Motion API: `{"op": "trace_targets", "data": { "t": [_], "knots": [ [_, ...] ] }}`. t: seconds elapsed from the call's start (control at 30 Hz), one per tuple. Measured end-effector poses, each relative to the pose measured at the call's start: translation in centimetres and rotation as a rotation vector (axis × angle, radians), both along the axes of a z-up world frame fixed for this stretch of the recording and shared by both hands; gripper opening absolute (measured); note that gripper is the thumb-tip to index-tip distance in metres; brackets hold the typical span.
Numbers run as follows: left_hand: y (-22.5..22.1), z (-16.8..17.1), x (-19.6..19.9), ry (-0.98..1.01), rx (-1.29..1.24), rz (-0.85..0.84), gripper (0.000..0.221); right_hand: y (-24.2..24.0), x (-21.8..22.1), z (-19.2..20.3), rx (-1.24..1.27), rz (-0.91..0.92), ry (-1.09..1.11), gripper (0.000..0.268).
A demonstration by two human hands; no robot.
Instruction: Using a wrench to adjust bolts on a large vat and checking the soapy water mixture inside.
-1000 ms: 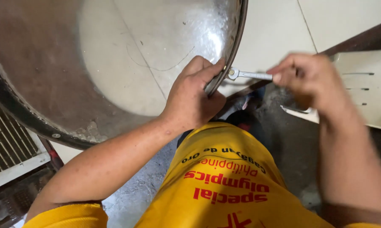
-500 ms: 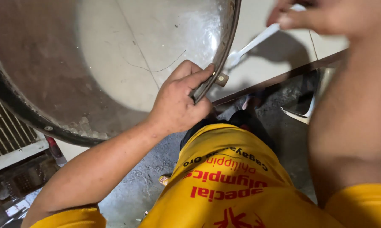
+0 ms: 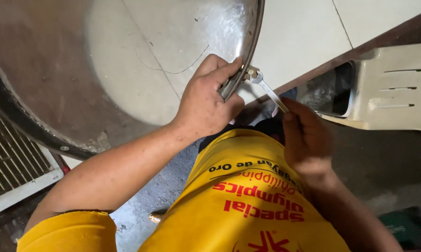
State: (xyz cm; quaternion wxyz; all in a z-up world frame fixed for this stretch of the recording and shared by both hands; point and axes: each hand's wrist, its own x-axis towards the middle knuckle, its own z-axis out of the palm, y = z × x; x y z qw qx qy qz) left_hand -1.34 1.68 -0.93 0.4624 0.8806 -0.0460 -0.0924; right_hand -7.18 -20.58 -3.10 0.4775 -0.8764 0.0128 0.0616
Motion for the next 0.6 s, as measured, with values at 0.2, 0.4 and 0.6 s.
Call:
{"op": "trace_targets", "data": {
  "t": [0.2,0.4,0.6],
  "knots": [
    [0.0,0.5,-0.2,0.033,-0.049,-0.009,0.063,1.9,-1.4,0.0,0.157,-0.109,0.151,0.033],
    [-0.3,1.6,-0.1,0.113,-0.050,0.039,0.058,4.3,-2.0,-1.0,0.595,-0.094,0.161,0.023],
    [-0.4,1.4,-0.1,0.096,-0.014,0.021,0.054,5.2,-1.3,2.4,1.033,-0.319,0.659,0.020]
  ]
}}
